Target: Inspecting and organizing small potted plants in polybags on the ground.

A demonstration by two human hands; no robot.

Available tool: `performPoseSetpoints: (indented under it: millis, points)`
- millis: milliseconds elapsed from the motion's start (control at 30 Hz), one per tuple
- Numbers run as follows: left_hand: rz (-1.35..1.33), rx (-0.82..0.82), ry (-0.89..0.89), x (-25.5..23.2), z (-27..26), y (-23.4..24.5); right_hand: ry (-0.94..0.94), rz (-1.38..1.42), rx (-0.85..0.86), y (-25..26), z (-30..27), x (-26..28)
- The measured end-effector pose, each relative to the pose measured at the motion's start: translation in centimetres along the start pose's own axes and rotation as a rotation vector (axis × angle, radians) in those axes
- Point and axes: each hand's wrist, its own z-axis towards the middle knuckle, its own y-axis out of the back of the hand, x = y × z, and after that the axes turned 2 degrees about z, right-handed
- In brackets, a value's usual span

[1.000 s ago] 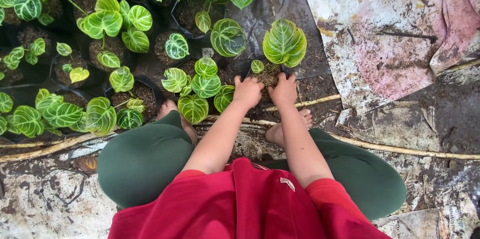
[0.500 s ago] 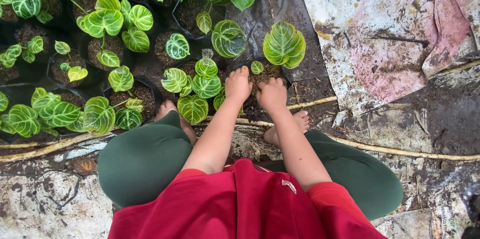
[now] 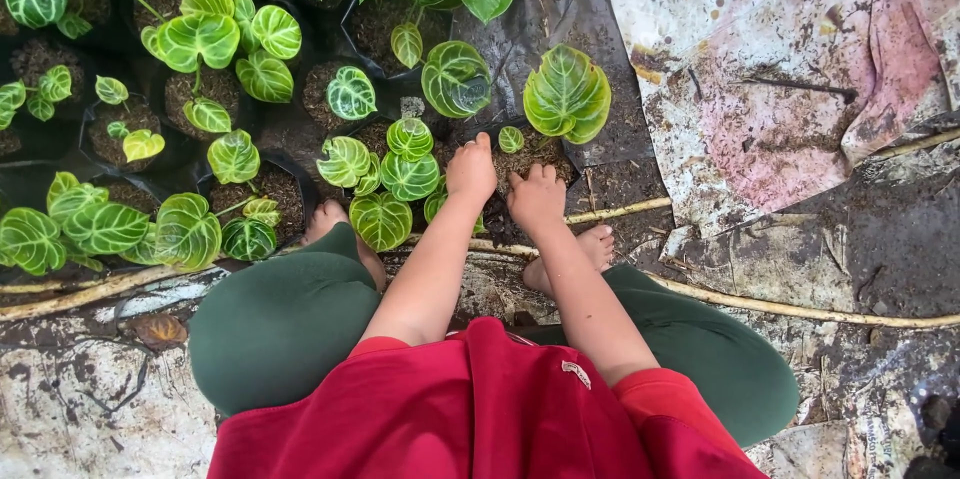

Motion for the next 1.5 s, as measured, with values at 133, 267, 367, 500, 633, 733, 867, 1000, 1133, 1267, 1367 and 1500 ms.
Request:
performPoseSetpoints:
  millis: [133,267,367,500,633,733,867,1000,1133,1267,1367,1500]
  points:
    - [-0.033,0.005,-0.008,-1.2,-0.8,0.8,-0.029,-0.005,0.071,-2.5,1.9,0.4]
    - [-0.052,-0.017,-0.036,-1.0,-0.8,0.8,-0.037,-0.018,0.087,-4.2,3.6,0.6]
    - [-0.032,-0.053,-0.028,-0.7,-0.6,1.3,-0.031,0.004,0.084,-3.1,3.7,0.4]
    - [0.041,-0.058,0.013,-0.5,-1.1,0.4,-0.022,0.043,0.113,-3.0,3.2,-0.3]
    - [0.094,-0.051,0.034,-0.2,-0.6,-0.2,-0.003,0.089,0.11,-2.2,2.6,-1.3]
    - [0.136,-0.03,0.061,0.3,0.4,-1.5,0.002,0.156,0.101,0.0,0.9,-1.0]
    - [0.123,0.048,0.073,-0.3,-0.5,-0.3,0.082,0.234,0.041,2.1,-0.5,0.2]
    - [0.088,0.086,0.061,-0.9,-0.9,1.2,0.064,0.188,0.144,2.6,0.0,1.2]
    - [0.075,0.087,0.055,-1.0,-1.1,1.7,0.074,0.173,0.158,2.5,1.3,1.2]
    - [0.102,0.006,0.033,-0.9,-1.4,1.0,0.076,0.213,0.165,1.9,2.2,0.9]
    - [0.127,-0.012,0.034,-0.5,-0.8,0.0,0.056,0.22,0.169,1.3,2.3,0.5]
    - [0.157,-0.032,0.02,-0.5,-0.8,-0.5,0.021,0.223,0.211,0.6,1.8,0.4]
